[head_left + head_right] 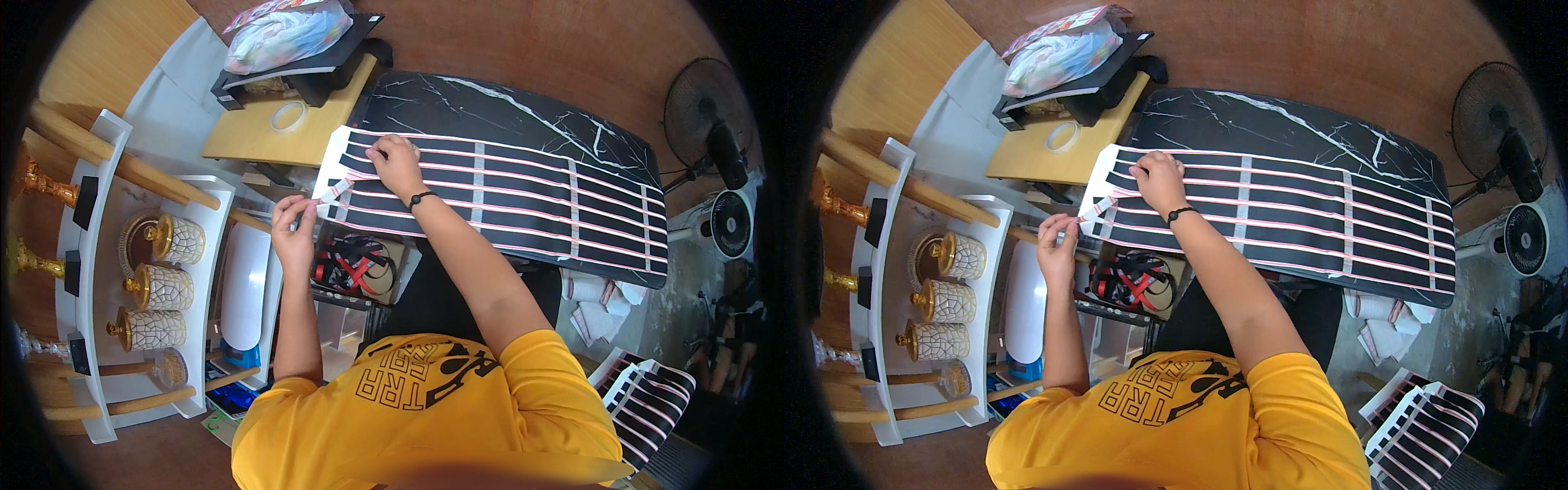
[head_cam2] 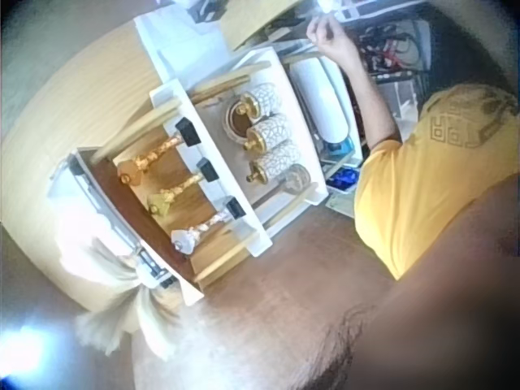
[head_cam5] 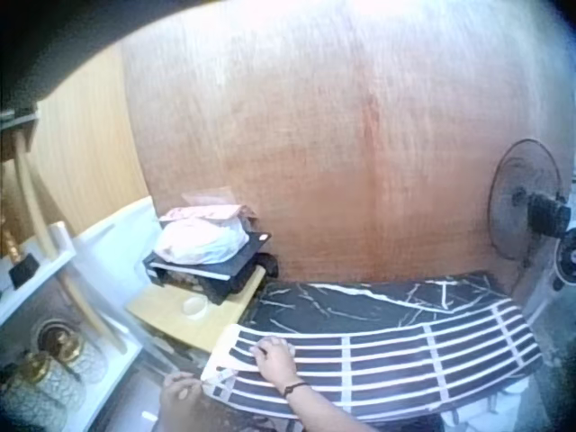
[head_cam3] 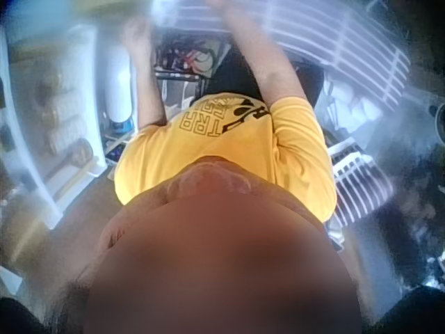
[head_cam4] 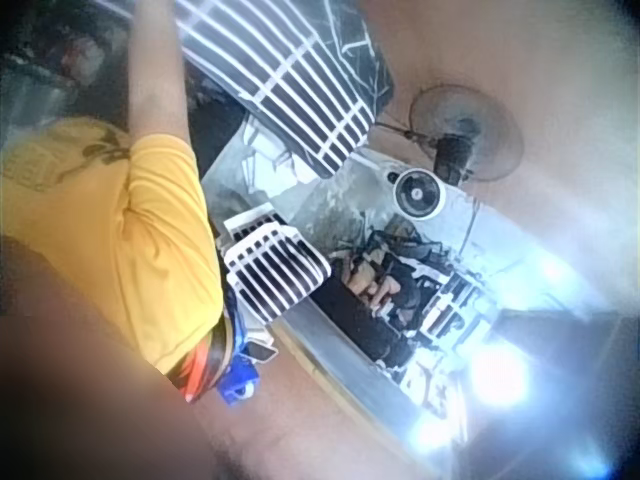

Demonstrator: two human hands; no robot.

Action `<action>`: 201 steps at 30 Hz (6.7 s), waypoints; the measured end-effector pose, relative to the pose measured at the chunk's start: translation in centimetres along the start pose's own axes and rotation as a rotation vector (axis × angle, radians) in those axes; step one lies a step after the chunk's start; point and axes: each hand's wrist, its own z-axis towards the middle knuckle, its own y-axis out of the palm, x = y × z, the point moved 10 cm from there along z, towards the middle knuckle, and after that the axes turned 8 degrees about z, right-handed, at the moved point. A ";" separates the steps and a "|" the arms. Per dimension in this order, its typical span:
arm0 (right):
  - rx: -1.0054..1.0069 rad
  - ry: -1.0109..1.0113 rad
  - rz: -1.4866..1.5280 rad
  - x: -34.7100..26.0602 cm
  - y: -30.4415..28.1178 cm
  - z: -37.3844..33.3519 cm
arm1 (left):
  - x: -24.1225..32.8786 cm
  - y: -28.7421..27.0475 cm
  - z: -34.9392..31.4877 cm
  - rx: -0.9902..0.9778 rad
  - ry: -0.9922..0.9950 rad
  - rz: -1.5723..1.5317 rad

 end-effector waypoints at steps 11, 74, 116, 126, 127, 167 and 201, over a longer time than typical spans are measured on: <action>-0.193 -0.102 -0.050 -2.4 2.3 -3.0 | -0.5 -0.2 -0.2 0.045 0.033 -0.057; -0.294 -0.079 -0.208 -4.9 4.1 -7.2 | -12.3 -6.1 -19.6 0.018 0.258 0.399; -0.274 0.473 -0.621 10.0 -18.0 1.8 | 14.3 23.4 2.8 -0.523 0.690 0.148; -0.205 0.405 -0.713 8.4 -17.7 1.8 | 13.5 38.3 5.0 -1.101 0.505 0.261; -0.187 0.391 -0.711 8.3 -17.6 1.8 | 13.3 38.7 5.1 -1.134 0.492 0.279; 0.064 0.025 -0.485 6.1 -18.5 -0.4 | 13.4 28.6 -2.2 -0.411 0.439 0.451; 0.207 0.310 -0.633 8.1 -18.7 1.8 | 11.8 29.1 -3.7 -0.370 0.414 0.477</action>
